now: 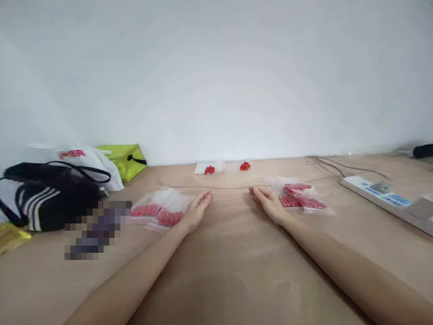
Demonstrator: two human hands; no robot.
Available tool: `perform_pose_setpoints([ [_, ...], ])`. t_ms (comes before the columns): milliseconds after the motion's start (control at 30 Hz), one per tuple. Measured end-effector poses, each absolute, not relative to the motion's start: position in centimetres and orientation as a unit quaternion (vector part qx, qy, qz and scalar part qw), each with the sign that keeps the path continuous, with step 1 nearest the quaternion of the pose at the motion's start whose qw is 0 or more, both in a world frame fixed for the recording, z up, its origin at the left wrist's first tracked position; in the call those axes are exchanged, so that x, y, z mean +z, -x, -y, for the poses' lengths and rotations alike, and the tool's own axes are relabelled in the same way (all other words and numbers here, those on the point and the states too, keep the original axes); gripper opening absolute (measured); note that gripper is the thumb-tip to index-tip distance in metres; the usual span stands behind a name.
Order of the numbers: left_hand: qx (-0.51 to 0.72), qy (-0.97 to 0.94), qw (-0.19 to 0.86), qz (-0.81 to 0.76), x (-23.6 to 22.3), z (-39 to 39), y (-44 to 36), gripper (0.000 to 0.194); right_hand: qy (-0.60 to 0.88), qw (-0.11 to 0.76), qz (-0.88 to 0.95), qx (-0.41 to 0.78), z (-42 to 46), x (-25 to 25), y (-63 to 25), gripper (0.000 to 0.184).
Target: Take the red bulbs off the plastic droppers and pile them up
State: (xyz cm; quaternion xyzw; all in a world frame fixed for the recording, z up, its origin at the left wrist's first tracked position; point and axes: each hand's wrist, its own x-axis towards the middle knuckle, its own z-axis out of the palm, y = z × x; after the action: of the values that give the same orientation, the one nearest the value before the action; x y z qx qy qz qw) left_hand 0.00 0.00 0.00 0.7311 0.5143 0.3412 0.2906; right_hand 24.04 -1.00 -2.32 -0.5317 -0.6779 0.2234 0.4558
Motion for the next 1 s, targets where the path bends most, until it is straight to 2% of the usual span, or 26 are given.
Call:
perform_pose_setpoints([
  [100, 0.267, -0.809, 0.215, -0.477, 0.5, 1.5, 0.0, 0.043, 0.517, 0.36, 0.766, 0.133, 1.7, -1.8, -23.9, 0.038],
  [233, 0.169, -0.87, 0.12, -0.447, 1.0, 2.6, -0.1, 0.042, 0.498, 0.264, 0.824, 0.057, 2.4, -1.1, -23.4, 0.038],
  [367, 0.15, -0.876, 0.065, -0.454, 1.2, 2.8, -0.2, 0.041, 0.497, 0.252, 0.829, 0.047, 2.5, -0.9, -23.1, 0.039],
  [500, 0.168, -0.819, -0.104, -0.538, 2.7, 2.0, 1.0, 0.033, 0.497, 0.26, 0.827, 0.046, 2.3, -1.1, -23.2, 0.038],
  [567, 0.137, -0.748, -0.17, -0.626, 4.0, 1.2, 2.4, 0.035, 0.496, 0.261, 0.827, 0.048, 2.2, -1.3, -23.2, 0.038],
  [633, 0.087, -0.675, -0.173, -0.712, 5.0, 0.3, 4.1, 0.045, 0.495, 0.26, 0.828, 0.05, 2.1, -1.4, -23.1, 0.037],
  [700, 0.036, -0.617, -0.116, -0.778, 5.5, -0.6, 5.8, 0.051, 0.495, 0.258, 0.828, 0.05, 2.1, -1.3, -23.0, 0.037],
  [800, 0.005, -0.597, -0.069, -0.799, 5.4, -1.4, 7.6, 0.044, 0.497, 0.255, 0.828, 0.049, 2.1, -1.2, -22.9, 0.037],
  [1000, 0.064, -0.664, -0.108, -0.737, 5.4, -1.3, 8.8, 0.031, 0.498, 0.257, 0.827, 0.047, 2.2, -1.0, -22.7, 0.038],
])
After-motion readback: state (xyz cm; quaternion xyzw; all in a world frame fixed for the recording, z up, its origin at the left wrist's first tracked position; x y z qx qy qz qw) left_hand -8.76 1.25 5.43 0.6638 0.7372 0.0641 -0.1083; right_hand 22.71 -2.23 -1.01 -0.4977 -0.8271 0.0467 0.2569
